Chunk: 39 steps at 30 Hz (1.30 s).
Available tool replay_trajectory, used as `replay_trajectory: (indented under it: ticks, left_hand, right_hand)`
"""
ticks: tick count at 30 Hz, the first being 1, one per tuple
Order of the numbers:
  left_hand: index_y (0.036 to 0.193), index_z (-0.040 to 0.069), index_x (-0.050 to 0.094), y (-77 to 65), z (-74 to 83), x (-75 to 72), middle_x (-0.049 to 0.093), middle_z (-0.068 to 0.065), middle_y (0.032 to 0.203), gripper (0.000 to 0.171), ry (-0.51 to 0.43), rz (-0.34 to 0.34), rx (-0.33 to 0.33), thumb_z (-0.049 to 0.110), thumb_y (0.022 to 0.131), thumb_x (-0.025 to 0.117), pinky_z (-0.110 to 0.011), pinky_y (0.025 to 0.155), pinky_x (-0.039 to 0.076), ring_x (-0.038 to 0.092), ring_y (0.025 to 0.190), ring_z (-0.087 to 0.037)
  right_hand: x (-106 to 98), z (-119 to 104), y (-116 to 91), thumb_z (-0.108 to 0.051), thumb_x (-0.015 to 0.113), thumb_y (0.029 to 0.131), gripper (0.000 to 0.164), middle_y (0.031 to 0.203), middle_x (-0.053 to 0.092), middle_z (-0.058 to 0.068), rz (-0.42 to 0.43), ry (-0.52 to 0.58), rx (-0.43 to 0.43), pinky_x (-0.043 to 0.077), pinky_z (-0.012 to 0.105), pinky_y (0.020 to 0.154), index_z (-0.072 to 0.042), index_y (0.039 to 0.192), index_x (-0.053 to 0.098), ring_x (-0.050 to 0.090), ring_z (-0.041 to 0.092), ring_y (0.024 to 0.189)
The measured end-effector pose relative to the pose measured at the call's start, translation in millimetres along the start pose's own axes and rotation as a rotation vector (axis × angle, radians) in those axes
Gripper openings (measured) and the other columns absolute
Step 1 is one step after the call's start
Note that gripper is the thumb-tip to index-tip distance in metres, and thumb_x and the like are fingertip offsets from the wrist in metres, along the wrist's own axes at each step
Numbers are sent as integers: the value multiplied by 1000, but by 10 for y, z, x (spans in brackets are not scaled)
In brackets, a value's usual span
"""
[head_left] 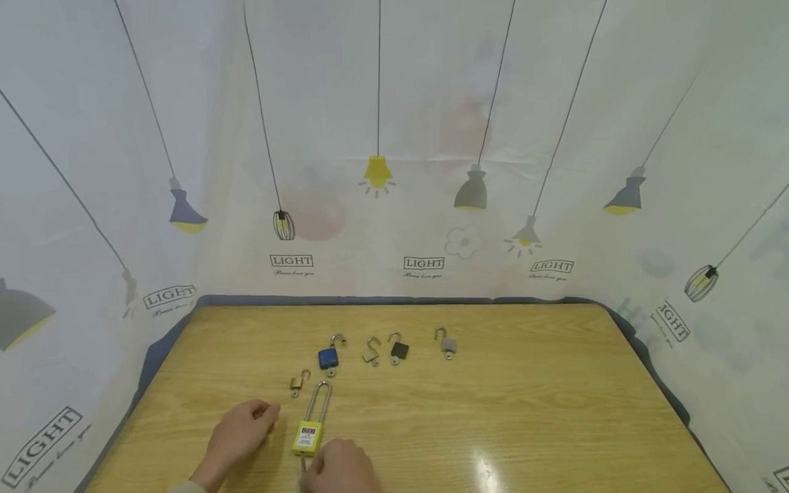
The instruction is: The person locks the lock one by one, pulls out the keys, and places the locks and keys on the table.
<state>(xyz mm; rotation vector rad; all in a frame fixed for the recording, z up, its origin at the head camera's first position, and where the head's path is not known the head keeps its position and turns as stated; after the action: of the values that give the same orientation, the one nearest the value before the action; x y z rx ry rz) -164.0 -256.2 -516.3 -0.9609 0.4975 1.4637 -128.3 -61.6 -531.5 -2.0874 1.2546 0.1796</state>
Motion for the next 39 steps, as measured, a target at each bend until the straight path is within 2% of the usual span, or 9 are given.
replay_trajectory:
  ticks: [7,12,17,20,27,32,39]
  left_hand:
    - [107,0,64,9,-10,26,64,0,79,45,-32,-12,-9,41,98,48,-36,64,46,55,68,-14]
    - [105,1,66,25,-37,47,64,1,77,44,-34,-6,-3,41,98,48,-34,61,45,55,65,-13]
    - [103,2,66,24,-41,43,64,1,76,43,-33,1,-7,41,98,48,-34,61,44,54,65,-13]
    - [102,2,66,14,-34,35,64,1,76,43,-38,4,-4,40,97,48,-34,60,44,55,64,-13]
    - [102,2,66,14,-22,39,64,0,76,42,-57,-4,-18,40,97,49,-33,59,43,55,63,-13]
    - [103,1,65,16,-22,45,63,-1,77,43,-60,-10,-32,40,97,48,-32,59,44,56,64,-13]
    - [101,3,65,-3,-14,41,63,0,76,39,-59,-9,-26,39,97,49,-32,61,42,55,65,-13]
  right_hand:
    - [59,13,42,-26,74,80,23,58,59,-2,28,-82,0,44,35,54,-17,61,65,54,18,56]
    - [91,6,60,-31,74,80,27,55,57,-4,45,-196,-16,44,34,53,-18,58,64,52,16,54]
    - [142,-19,55,-33,71,81,39,41,42,-7,63,-316,-92,36,28,48,-16,49,55,41,13,42]
    - [170,-30,53,-32,70,80,43,38,32,-8,74,-362,-123,34,28,46,-14,46,51,36,13,40]
    - [202,-21,132,-34,70,80,32,43,47,-7,41,-404,-85,43,30,53,-18,53,62,49,12,47]
    - [196,-23,149,-38,71,80,36,44,47,-6,51,-413,-57,42,31,51,-18,52,60,50,13,48]
    - [207,-31,150,-36,71,80,28,54,54,-6,80,-514,-57,44,32,56,-17,59,64,49,13,53]
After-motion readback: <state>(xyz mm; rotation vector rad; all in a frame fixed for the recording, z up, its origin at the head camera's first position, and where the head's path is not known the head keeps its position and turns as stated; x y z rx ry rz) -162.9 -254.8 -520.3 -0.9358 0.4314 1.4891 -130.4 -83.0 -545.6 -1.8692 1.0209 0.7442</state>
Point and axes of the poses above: each hand's wrist, its own y-axis towards the middle knuckle, its own x-axis out of the palm, z = x × y, the point moved 2 cm from there along y, towards the middle knuckle
